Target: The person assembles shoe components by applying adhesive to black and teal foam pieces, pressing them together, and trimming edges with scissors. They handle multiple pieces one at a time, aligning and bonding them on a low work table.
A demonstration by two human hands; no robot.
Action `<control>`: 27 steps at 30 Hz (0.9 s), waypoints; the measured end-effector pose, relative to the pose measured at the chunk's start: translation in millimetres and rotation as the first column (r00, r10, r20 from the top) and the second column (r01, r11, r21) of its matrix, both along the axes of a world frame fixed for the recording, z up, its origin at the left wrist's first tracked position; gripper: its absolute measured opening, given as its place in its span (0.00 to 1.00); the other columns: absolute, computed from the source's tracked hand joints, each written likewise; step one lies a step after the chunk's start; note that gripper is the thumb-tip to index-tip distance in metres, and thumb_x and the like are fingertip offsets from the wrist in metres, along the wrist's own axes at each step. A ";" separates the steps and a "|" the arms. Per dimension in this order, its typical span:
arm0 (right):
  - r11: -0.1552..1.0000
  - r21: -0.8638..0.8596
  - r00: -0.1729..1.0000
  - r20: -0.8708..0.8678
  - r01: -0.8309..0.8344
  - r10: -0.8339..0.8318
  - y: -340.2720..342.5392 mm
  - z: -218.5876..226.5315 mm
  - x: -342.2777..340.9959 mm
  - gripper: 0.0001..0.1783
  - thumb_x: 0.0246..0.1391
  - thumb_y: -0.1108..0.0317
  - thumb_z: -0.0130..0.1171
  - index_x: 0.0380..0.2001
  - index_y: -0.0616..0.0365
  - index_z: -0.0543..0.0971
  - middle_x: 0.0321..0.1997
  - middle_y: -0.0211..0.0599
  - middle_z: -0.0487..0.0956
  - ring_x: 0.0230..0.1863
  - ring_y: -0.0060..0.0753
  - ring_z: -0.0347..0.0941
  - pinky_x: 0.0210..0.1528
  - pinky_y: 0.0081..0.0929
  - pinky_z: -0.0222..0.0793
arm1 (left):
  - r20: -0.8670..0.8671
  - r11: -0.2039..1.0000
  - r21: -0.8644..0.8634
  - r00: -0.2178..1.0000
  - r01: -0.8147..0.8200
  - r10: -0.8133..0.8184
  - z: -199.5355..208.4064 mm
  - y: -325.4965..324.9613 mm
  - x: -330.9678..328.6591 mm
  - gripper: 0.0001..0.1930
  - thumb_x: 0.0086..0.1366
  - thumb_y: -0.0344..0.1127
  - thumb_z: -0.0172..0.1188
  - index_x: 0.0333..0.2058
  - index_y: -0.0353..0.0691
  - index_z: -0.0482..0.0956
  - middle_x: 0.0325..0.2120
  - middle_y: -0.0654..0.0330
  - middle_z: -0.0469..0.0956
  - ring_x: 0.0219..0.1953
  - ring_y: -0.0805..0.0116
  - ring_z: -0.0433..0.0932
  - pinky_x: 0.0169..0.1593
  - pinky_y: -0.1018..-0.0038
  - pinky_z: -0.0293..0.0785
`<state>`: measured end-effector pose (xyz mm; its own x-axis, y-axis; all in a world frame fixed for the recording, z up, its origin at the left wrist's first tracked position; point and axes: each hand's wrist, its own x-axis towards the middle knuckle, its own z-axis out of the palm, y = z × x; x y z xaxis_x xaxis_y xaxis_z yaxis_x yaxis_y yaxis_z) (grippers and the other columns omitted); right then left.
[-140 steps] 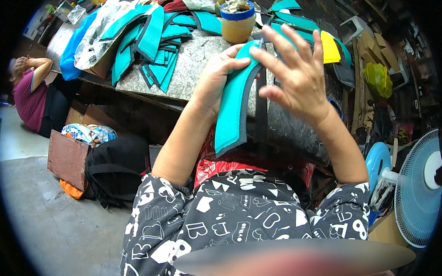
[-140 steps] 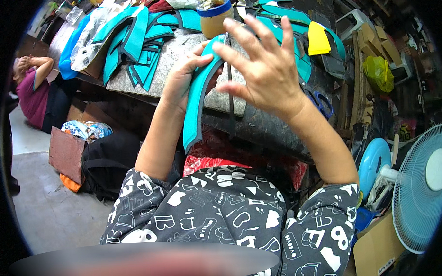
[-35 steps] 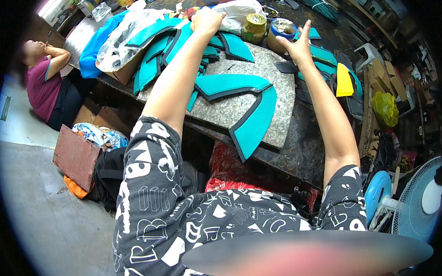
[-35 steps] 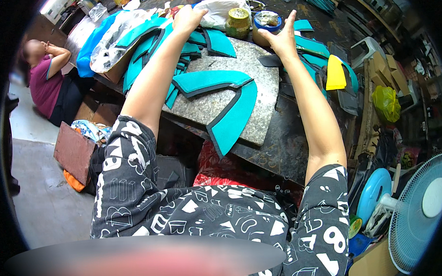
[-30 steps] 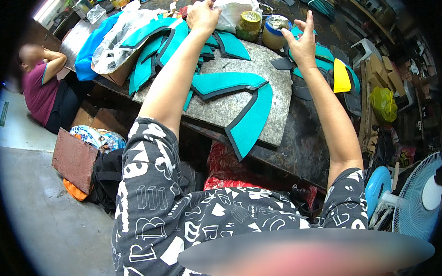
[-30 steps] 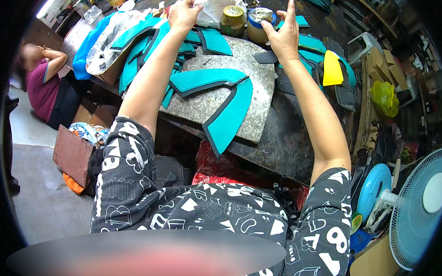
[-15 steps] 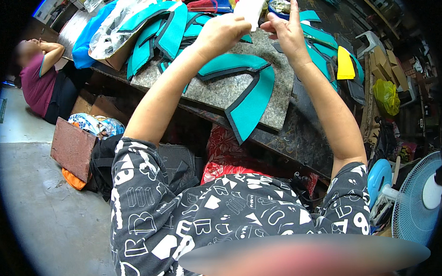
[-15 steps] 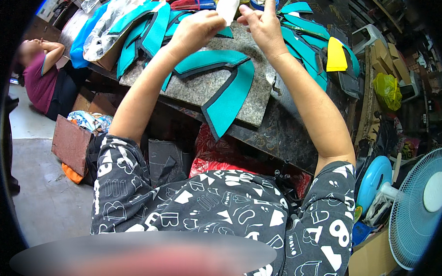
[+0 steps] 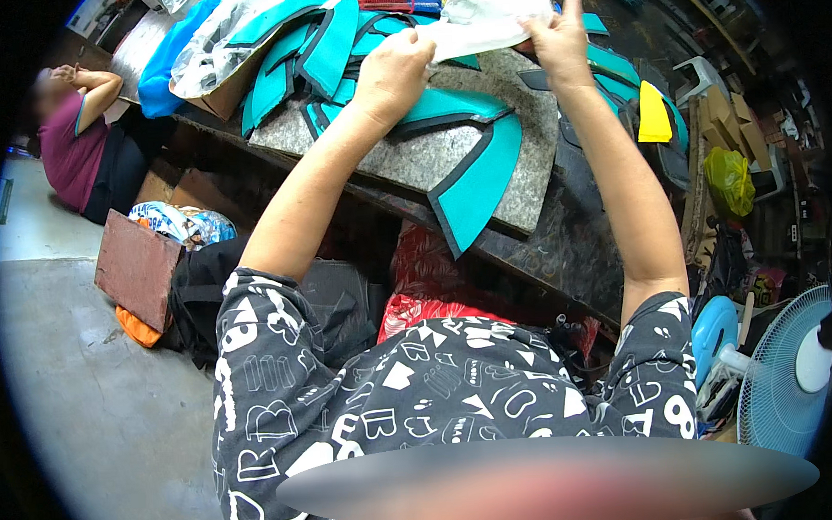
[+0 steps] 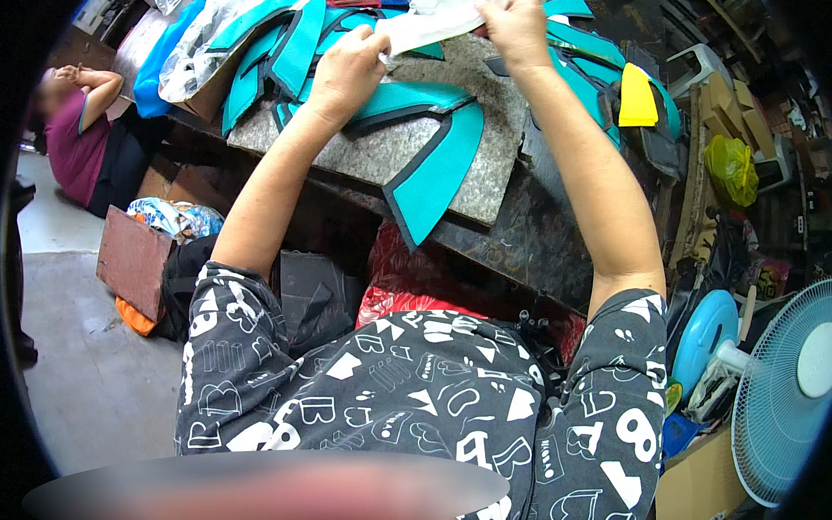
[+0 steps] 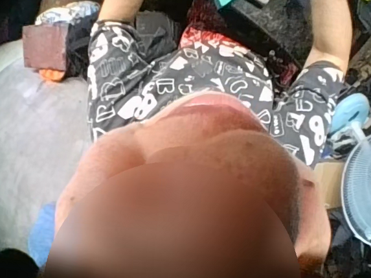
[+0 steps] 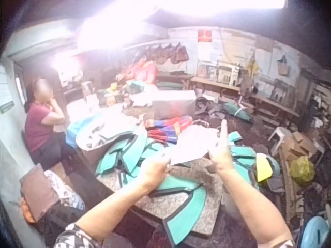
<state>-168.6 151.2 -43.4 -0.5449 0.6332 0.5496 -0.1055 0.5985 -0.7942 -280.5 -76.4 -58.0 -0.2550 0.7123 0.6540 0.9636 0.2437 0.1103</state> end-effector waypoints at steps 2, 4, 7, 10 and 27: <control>0.988 0.038 0.987 0.036 0.153 -0.154 16.7 8.6 11.2 0.50 0.52 0.75 0.61 0.74 0.58 0.47 0.26 0.25 0.69 0.25 0.21 0.63 0.27 0.22 0.64 | 0.019 0.997 -0.054 0.999 -0.047 0.048 0.3 -9.1 -1.0 0.03 0.56 0.27 0.60 0.30 0.41 0.76 0.32 0.55 0.75 0.38 0.53 0.78 0.41 0.62 0.76; 0.997 0.056 0.988 -0.138 -0.055 0.062 30.0 12.8 21.9 0.54 0.48 0.79 0.64 0.74 0.57 0.47 0.32 0.24 0.70 0.28 0.20 0.63 0.30 0.20 0.65 | 0.095 1.000 0.023 0.995 0.003 -0.005 1.3 -13.8 2.1 0.02 0.56 0.28 0.59 0.29 0.40 0.78 0.30 0.55 0.75 0.37 0.53 0.78 0.40 0.62 0.76; 0.924 -0.291 0.964 -0.171 -0.248 0.205 36.5 10.8 36.0 0.56 0.46 0.84 0.64 0.75 0.55 0.47 0.51 0.33 0.73 0.44 0.25 0.72 0.44 0.21 0.72 | 0.272 0.993 0.098 0.958 0.061 -0.086 4.8 -7.9 9.4 0.06 0.58 0.31 0.59 0.35 0.41 0.78 0.32 0.54 0.76 0.38 0.52 0.78 0.42 0.59 0.76; 0.868 -0.378 0.942 -0.211 -0.324 0.260 35.4 6.5 48.4 0.56 0.47 0.85 0.64 0.75 0.53 0.45 0.62 0.41 0.70 0.54 0.33 0.73 0.55 0.26 0.72 | 0.307 0.983 0.163 0.942 0.089 -0.136 5.0 8.3 19.9 0.09 0.59 0.34 0.61 0.39 0.43 0.78 0.33 0.53 0.76 0.38 0.52 0.78 0.42 0.59 0.76; 0.901 -0.426 0.979 0.132 -0.087 0.157 43.1 -0.7 114.4 0.53 0.56 0.79 0.56 0.75 0.50 0.35 0.55 0.49 0.76 0.48 0.35 0.78 0.43 0.33 0.79 | 0.142 0.875 -0.485 0.988 0.015 0.062 7.9 -6.2 44.8 0.26 0.51 0.40 0.66 0.51 0.47 0.77 0.46 0.51 0.77 0.53 0.46 0.73 0.54 0.51 0.72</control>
